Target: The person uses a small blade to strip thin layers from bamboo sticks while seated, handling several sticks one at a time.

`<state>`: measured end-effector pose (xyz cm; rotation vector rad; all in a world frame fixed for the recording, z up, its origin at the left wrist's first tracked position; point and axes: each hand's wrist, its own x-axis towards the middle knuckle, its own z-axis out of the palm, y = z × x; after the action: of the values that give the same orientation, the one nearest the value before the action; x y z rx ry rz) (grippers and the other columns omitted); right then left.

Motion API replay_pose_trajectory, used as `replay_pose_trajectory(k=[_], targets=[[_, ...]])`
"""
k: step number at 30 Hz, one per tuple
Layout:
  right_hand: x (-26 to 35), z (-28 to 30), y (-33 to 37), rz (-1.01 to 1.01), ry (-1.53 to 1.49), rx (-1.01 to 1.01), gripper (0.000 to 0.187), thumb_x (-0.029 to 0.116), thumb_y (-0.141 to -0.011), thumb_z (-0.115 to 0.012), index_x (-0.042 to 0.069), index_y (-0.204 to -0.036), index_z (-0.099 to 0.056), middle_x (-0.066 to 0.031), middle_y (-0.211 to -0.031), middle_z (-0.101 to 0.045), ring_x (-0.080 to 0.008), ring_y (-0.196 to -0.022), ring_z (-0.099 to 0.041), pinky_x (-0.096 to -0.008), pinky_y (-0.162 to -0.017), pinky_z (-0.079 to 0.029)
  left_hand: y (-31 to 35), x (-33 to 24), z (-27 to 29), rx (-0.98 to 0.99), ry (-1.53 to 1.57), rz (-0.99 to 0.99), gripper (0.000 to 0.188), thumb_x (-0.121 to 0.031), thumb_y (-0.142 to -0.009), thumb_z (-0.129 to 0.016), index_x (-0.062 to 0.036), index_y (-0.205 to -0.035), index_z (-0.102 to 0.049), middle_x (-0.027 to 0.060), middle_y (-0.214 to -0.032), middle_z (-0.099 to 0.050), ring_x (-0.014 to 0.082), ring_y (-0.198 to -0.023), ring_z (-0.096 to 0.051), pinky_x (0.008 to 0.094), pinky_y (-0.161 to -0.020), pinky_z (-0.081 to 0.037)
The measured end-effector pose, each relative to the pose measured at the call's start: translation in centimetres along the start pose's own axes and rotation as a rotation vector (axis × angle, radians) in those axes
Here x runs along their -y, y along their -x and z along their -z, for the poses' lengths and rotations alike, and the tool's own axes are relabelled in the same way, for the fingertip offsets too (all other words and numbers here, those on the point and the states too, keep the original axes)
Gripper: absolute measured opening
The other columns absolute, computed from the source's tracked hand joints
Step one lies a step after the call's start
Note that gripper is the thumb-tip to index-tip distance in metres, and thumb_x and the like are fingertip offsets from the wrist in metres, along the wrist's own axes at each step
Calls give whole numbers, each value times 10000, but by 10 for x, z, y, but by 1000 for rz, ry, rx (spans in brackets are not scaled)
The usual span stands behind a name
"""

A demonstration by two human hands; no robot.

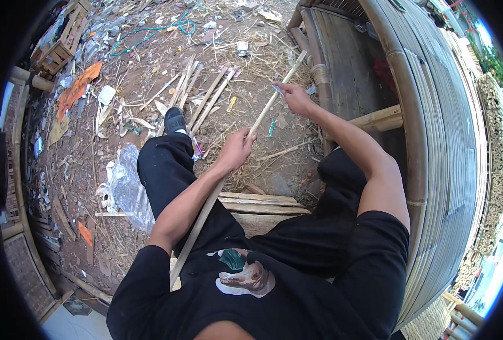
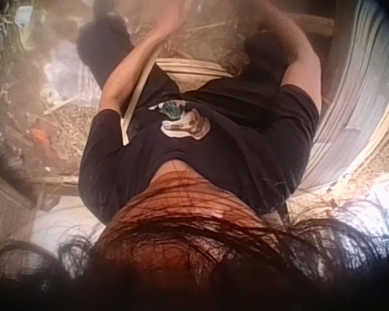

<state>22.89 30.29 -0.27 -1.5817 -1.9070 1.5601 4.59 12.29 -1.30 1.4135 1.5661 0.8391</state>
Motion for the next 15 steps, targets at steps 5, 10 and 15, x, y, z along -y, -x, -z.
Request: replay_pose_trajectory(k=[5, 10, 15], targets=[[-5, 13, -3, 197, 358, -38, 348, 179, -956, -456, 186, -1282, -578, -101, -666, -601, -204, -615, -593, -358, -649, -489, 2, -7, -4, 7, -41, -9, 274, -217, -936, -540, 54, -922, -582, 218, -645, -566, 348, -573, -553, 431, -576, -427], [19, 17, -2, 406, 711, -110, 294, 278, -916, -530, 129, -1129, -666, -189, -920, -673, -363, -891, -643, -431, -796, -500, -1, -8, -3, 16, -34, 22, 280, -217, -937, -537, 60, -904, -566, 240, -679, -579, 384, -612, -570, 454, -606, -431], [9, 16, -6, 521, 722, -178, 251, 230, -882, -566, 88, -1047, -691, -221, -855, -655, -378, -835, -632, -445, -768, -499, -3, -2, -10, -13, -66, -56, 244, -174, -934, -522, 66, -904, -553, 269, -681, -587, 432, -653, -597, 494, -608, -448]])
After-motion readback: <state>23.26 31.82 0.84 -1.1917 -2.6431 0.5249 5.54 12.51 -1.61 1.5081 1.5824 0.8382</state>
